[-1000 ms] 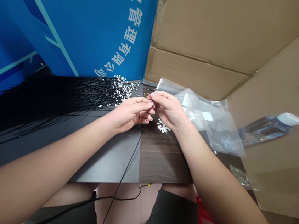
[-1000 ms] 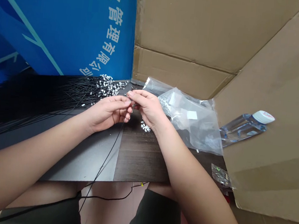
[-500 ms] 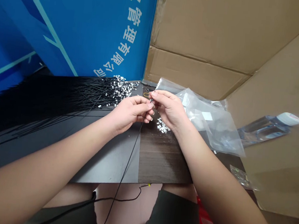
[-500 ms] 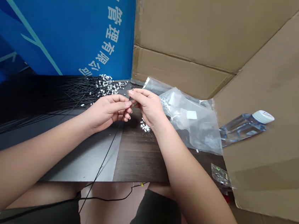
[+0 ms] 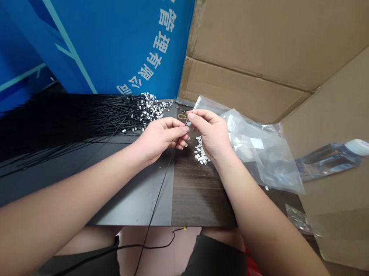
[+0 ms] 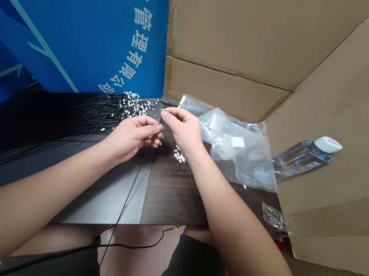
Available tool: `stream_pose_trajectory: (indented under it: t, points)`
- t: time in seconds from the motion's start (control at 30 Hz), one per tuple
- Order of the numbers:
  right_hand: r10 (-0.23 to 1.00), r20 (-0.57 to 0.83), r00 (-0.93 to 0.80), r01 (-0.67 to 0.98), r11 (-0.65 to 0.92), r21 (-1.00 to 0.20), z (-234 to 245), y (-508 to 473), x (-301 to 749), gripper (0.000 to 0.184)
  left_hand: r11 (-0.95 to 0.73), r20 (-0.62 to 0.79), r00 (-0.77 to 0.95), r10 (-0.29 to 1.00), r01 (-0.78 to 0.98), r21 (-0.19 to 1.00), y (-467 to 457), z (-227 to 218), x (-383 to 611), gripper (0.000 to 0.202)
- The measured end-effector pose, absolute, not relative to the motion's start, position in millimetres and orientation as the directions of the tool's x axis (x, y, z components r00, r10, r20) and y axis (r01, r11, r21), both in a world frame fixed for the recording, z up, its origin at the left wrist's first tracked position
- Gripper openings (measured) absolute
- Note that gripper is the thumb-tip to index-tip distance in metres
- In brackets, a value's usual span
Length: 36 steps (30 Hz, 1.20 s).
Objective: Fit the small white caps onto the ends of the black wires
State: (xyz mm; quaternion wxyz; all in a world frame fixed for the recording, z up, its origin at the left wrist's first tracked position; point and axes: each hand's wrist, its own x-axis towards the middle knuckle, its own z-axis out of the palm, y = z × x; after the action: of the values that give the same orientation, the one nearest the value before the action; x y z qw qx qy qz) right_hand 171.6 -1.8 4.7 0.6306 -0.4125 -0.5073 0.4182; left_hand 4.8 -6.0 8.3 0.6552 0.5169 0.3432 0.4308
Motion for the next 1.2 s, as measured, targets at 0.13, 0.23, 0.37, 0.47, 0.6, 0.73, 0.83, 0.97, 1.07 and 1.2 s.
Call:
stream_pose_trajectory:
  t: [0.13, 0.23, 0.37, 0.47, 0.6, 0.73, 0.83, 0.97, 1.07, 1.2]
  points:
    - [0.945, 0.297, 0.135, -0.098, 0.311, -0.945, 6.4, -3.5, 171.0, 0.013, 0.091, -0.001, 0.389, 0.921, -0.212, 0.973, -6.7, 7.8, 4.2, 0.026]
    - [0.952, 0.291, 0.096, -0.092, 0.299, -0.95, 8.7, -5.9, 170.6, 0.012, 0.095, -0.002, 0.39, 0.921, -0.219, 0.971, -6.2, 8.1, 3.5, 0.026]
    - [0.958, 0.282, 0.044, -0.073, 0.284, -0.956, 10.8, -7.1, 171.0, 0.015, 0.052, 0.041, 0.366, 0.93, -0.241, 0.969, -5.6, 9.7, 3.5, 0.022]
    - [0.961, 0.272, 0.044, -0.067, 0.274, -0.959, 11.5, -6.7, 171.2, 0.018, 0.036, 0.059, 0.36, 0.931, -0.251, 0.967, -5.7, 10.2, 4.3, 0.021]
    - [0.958, 0.281, 0.063, -0.044, 0.284, -0.958, 10.7, -6.5, 170.3, 0.015, 0.014, 0.071, 0.338, 0.938, -0.243, 0.97, -6.2, 9.8, 6.0, 0.02]
    - [0.952, 0.299, 0.063, -0.054, 0.302, -0.952, 7.8, -5.9, 169.9, 0.014, -0.02, 0.085, 0.306, 0.948, -0.211, 0.977, -7.4, 9.5, 7.6, 0.018]
    - [0.957, 0.282, 0.06, -0.074, 0.286, -0.955, 6.1, -5.4, 169.7, 0.016, -0.041, 0.099, 0.286, 0.953, -0.201, 0.979, -8.2, 9.5, 8.0, 0.016]
    - [0.971, 0.238, 0.035, -0.095, 0.24, -0.966, 5.0, -5.0, 168.4, 0.017, -0.049, 0.104, 0.27, 0.957, -0.203, 0.978, -8.1, 9.8, 8.0, 0.015]
    - [0.971, 0.236, 0.025, -0.099, 0.238, -0.966, 3.9, -4.1, 168.3, 0.017, -0.036, 0.09, 0.277, 0.957, -0.193, 0.98, -8.6, 10.9, 8.1, 0.014]
    - [0.962, 0.263, 0.068, -0.078, 0.268, -0.96, 3.0, -2.3, 169.9, 0.015, 0.01, 0.046, 0.303, 0.952, -0.182, 0.983, -10.5, 12.9, 8.5, 0.013]
